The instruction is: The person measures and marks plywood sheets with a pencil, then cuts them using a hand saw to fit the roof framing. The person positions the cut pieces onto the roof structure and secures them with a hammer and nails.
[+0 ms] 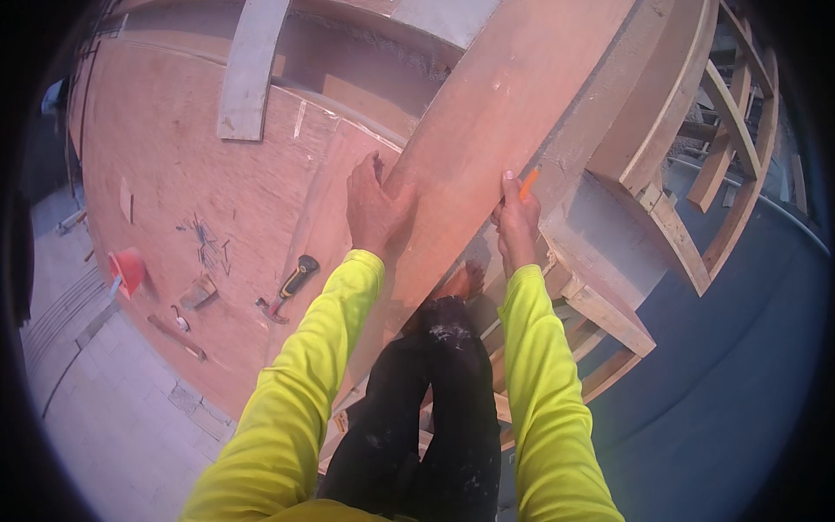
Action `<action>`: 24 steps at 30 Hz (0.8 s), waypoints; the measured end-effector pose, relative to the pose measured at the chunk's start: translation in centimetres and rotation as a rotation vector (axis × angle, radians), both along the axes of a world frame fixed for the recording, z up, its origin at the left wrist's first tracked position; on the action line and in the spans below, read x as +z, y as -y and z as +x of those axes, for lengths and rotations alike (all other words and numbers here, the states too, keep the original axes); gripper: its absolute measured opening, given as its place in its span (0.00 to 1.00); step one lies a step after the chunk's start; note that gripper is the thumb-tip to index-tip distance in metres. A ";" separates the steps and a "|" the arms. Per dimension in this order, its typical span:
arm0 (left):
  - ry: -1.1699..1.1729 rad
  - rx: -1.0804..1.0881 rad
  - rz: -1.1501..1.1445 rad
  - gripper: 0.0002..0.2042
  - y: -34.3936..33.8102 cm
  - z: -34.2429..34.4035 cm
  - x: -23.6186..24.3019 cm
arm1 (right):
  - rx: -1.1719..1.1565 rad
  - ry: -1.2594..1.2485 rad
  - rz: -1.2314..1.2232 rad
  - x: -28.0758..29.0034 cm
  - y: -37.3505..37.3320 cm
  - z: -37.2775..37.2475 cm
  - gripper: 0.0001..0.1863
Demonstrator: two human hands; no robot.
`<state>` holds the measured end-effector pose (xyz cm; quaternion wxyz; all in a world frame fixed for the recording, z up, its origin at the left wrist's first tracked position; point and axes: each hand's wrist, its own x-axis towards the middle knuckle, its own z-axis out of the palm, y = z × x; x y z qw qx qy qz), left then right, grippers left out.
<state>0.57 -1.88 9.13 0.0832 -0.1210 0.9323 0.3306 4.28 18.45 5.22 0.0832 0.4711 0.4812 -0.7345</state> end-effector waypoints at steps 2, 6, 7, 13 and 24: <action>0.375 0.049 0.199 0.31 3.7 1.0 2.1 | 0.029 -0.049 -0.059 1.3 -0.3 0.5 0.17; 0.541 -0.112 0.179 0.36 6.8 -0.1 6.7 | 0.076 -0.092 -0.102 2.8 -0.1 0.7 0.16; 0.430 -0.194 0.008 0.36 6.7 -0.3 8.3 | 0.118 -0.121 -0.100 3.5 -0.3 0.6 0.17; 0.403 -0.207 0.017 0.36 13.8 6.3 2.4 | 0.264 -0.138 -0.051 8.3 1.9 0.2 0.18; -0.182 -0.212 -0.069 0.14 10.5 1.4 21.2 | 0.442 -0.075 0.100 12.4 5.2 -9.8 0.25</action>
